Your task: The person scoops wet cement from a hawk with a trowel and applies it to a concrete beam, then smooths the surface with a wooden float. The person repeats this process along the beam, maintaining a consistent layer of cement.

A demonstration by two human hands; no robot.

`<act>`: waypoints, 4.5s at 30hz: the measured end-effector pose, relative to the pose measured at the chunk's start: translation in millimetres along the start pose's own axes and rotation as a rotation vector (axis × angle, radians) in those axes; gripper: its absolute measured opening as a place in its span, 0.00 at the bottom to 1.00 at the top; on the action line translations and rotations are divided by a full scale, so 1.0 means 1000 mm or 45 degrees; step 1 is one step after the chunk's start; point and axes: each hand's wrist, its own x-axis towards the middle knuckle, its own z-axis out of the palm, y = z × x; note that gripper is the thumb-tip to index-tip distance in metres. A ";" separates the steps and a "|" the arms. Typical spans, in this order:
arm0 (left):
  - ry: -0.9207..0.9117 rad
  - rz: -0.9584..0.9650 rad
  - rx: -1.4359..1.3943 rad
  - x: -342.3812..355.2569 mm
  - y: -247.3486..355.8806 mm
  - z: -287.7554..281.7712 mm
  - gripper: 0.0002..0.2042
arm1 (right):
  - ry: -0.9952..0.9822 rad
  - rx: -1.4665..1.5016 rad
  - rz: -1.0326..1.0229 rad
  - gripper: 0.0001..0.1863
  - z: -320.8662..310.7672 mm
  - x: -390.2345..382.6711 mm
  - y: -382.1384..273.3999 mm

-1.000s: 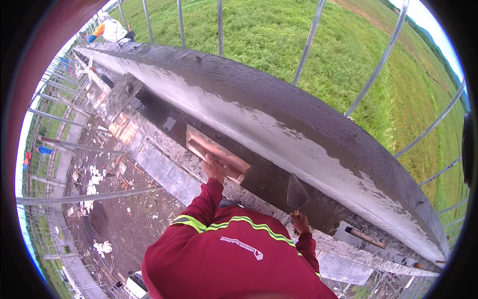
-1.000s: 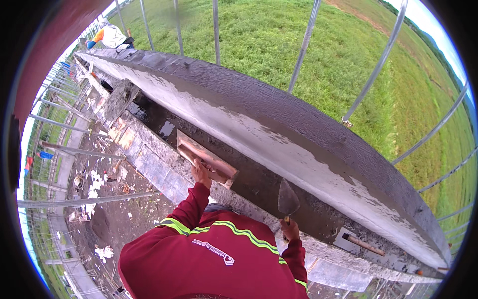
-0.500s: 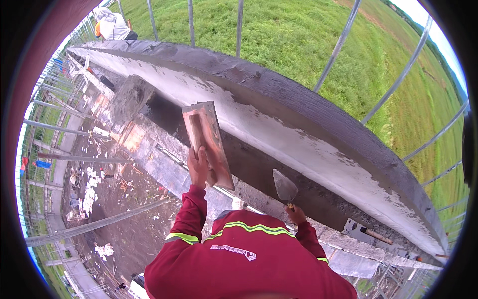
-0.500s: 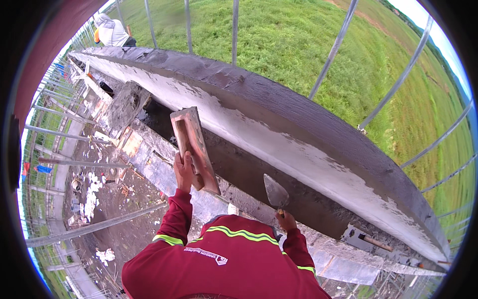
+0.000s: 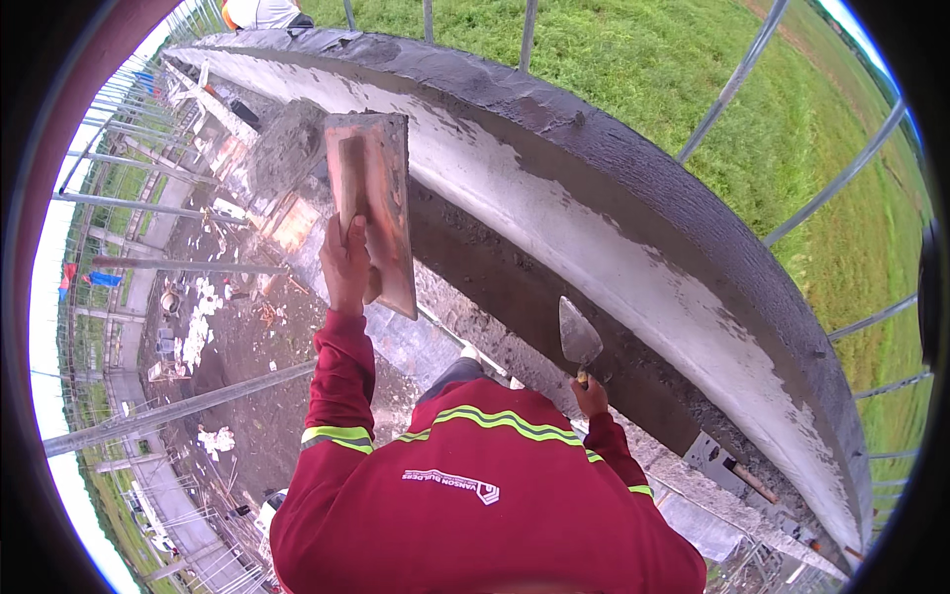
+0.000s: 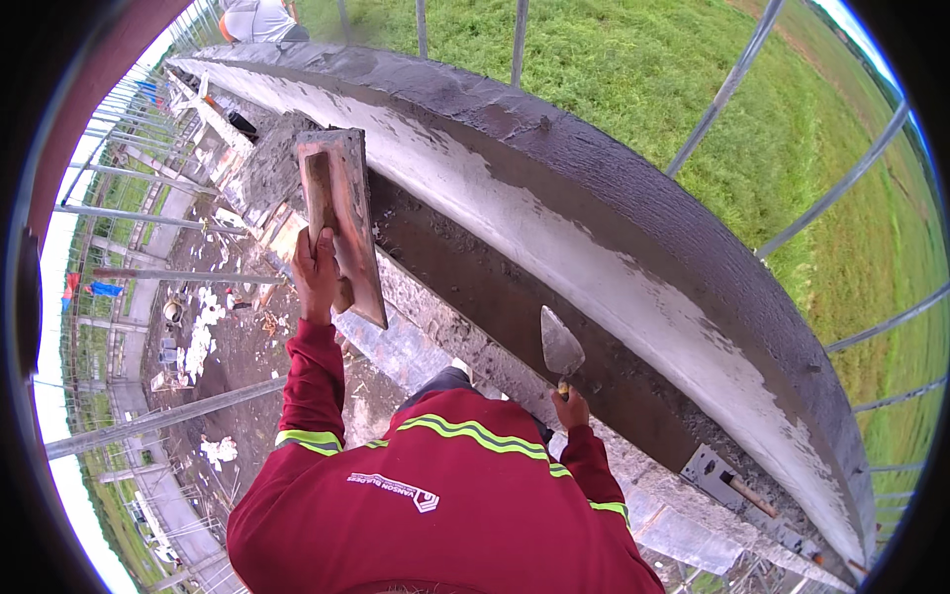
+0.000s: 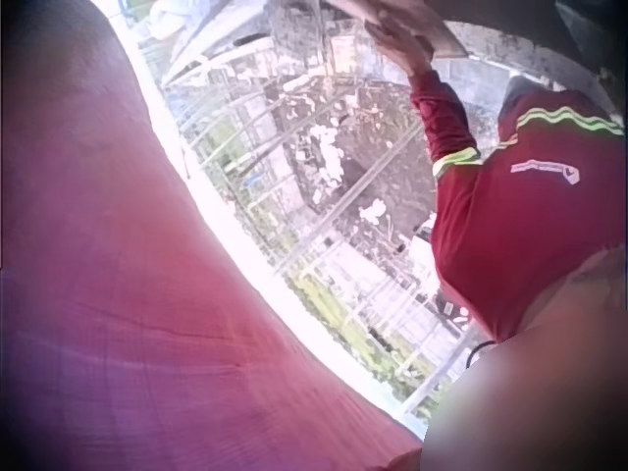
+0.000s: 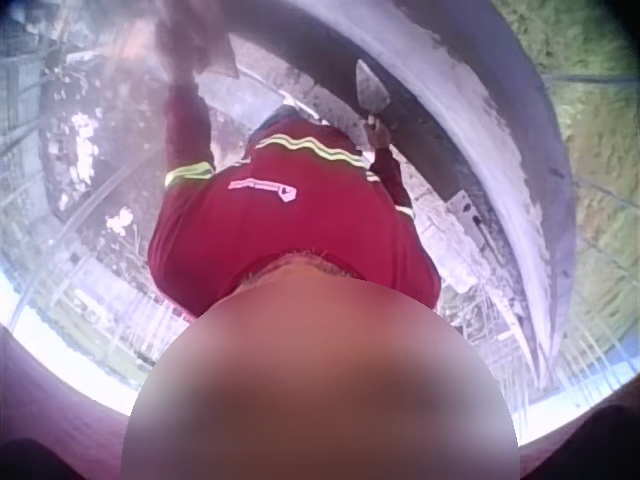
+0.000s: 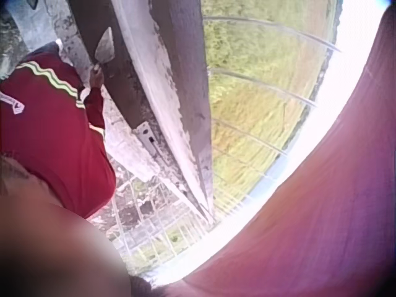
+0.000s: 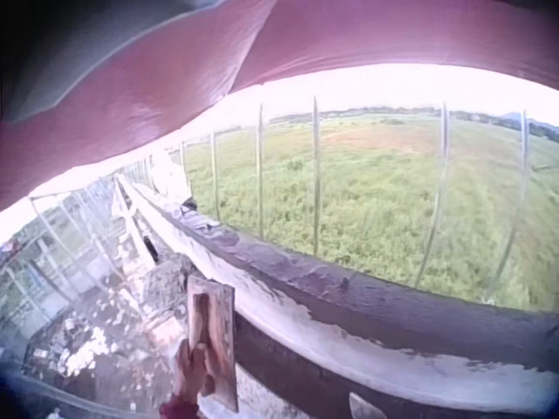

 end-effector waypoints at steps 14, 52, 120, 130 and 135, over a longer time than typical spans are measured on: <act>-0.501 0.234 0.094 0.128 -0.074 -0.044 0.11 | 0.277 -0.259 0.331 0.32 0.121 0.028 -0.077; -1.474 1.727 0.091 0.331 0.124 0.207 0.17 | 0.750 0.045 0.473 0.26 0.177 0.021 -0.188; -0.787 0.978 0.368 0.445 -0.025 0.045 0.18 | 0.888 0.041 0.245 0.26 0.145 0.066 -0.200; -1.037 1.052 0.250 0.352 0.048 0.089 0.16 | 0.833 -0.010 0.091 0.21 0.145 0.059 -0.202; -0.767 0.773 0.512 0.427 -0.014 0.043 0.17 | 0.786 0.025 0.061 0.21 0.152 0.050 -0.200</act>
